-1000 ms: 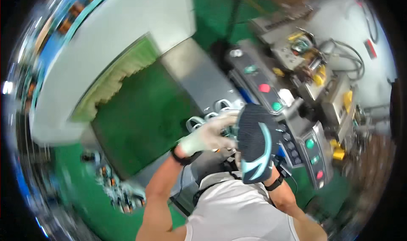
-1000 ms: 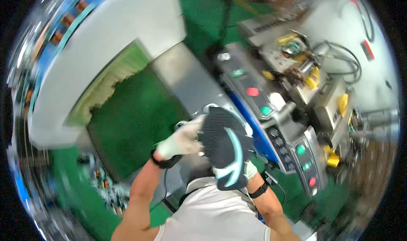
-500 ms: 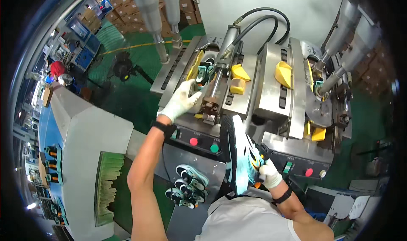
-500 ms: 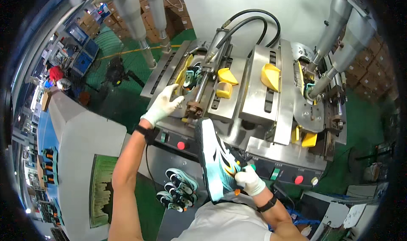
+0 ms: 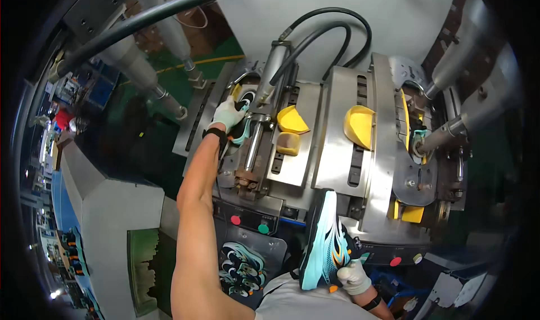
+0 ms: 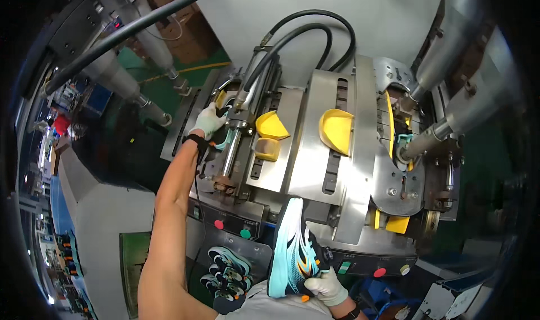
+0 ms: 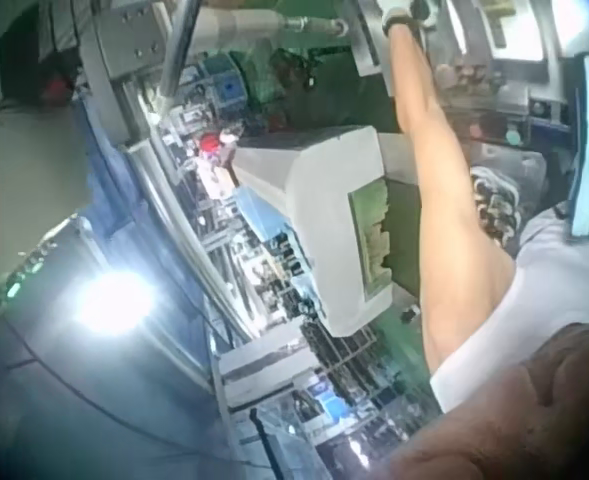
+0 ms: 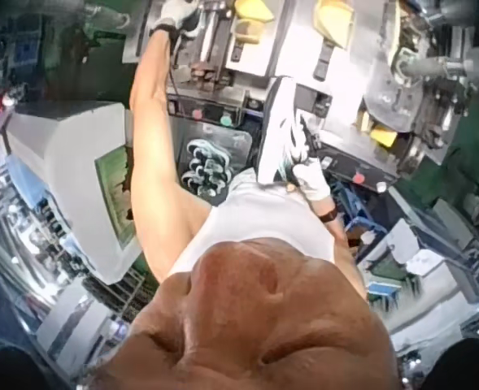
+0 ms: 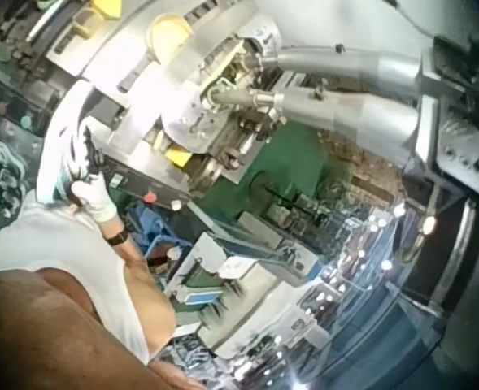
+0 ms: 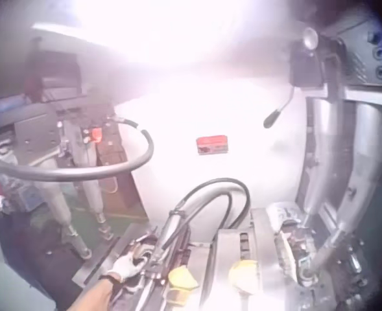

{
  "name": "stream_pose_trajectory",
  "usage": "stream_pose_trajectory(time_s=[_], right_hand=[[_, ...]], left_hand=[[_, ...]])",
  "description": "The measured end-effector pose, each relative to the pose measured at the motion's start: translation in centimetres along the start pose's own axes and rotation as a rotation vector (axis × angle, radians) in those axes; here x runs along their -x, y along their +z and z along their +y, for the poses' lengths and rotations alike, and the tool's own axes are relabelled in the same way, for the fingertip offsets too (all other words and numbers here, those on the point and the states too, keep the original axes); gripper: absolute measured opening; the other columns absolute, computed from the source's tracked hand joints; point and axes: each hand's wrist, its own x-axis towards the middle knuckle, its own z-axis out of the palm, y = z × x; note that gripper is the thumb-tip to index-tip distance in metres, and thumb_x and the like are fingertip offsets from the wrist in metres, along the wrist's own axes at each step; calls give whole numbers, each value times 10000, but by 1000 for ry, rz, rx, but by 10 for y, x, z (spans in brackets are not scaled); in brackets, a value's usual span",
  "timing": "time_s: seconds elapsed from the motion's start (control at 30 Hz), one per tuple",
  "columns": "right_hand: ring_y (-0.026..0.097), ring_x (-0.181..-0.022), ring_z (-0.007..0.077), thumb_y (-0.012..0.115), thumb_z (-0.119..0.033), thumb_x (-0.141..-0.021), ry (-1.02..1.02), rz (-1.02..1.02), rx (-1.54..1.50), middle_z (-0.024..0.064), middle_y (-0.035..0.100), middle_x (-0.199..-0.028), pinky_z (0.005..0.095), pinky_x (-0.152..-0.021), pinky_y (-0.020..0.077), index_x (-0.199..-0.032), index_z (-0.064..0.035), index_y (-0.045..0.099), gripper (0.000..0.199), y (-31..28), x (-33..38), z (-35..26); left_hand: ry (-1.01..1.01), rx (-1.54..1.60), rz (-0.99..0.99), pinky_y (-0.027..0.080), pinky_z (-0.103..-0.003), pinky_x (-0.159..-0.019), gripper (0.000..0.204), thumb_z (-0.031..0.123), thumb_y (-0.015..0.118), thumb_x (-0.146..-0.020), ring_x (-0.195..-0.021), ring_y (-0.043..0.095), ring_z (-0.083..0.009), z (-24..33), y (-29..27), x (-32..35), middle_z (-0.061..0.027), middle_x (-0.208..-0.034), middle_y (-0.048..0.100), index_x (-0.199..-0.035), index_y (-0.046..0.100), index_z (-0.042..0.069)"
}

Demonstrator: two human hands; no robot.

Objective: Operating a specialized shoe pressing and heat-setting machine to process athletic shoe uppers.

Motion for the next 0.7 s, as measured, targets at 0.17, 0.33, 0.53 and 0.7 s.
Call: stream_pose_trajectory(time_s=[0.17,0.33,0.53,0.7], right_hand=[[627,-1124,197,834,-167,-792,-89,16,85,91,634,-1270,347,-950,524,-1417,-2,477,739,40,-28,-6],[670,-965,150,750,-191,-862,-107,-2,202,77,665,-1131,323,-857,559,-1295,16,547,521,98,-86,1],[666,-859,195,720,-154,-887,18,-52,295,40,678,-936,387,-807,556,-1067,-58,637,221,198,-283,16],[689,-829,258,691,-70,-836,-231,395,750,86,698,-881,408,-720,540,-950,-68,692,113,160,-485,35]], left_hand=[[40,246,145,520,-445,-888,517,335,741,-820,-1026,669,-393,-3,-85,94,-248,-1080,689,-1190,557,26],[208,591,557,535,-379,-803,433,188,766,-818,-846,692,-323,-61,-96,257,-210,-952,679,-1138,559,-19],[-312,720,569,518,-351,-776,368,117,745,-819,-839,644,-192,-144,-19,470,-129,-948,645,-1115,568,-11],[-902,692,524,516,-383,-815,419,137,766,-801,-846,646,-264,-182,81,604,-148,-937,645,-1140,567,-9]])
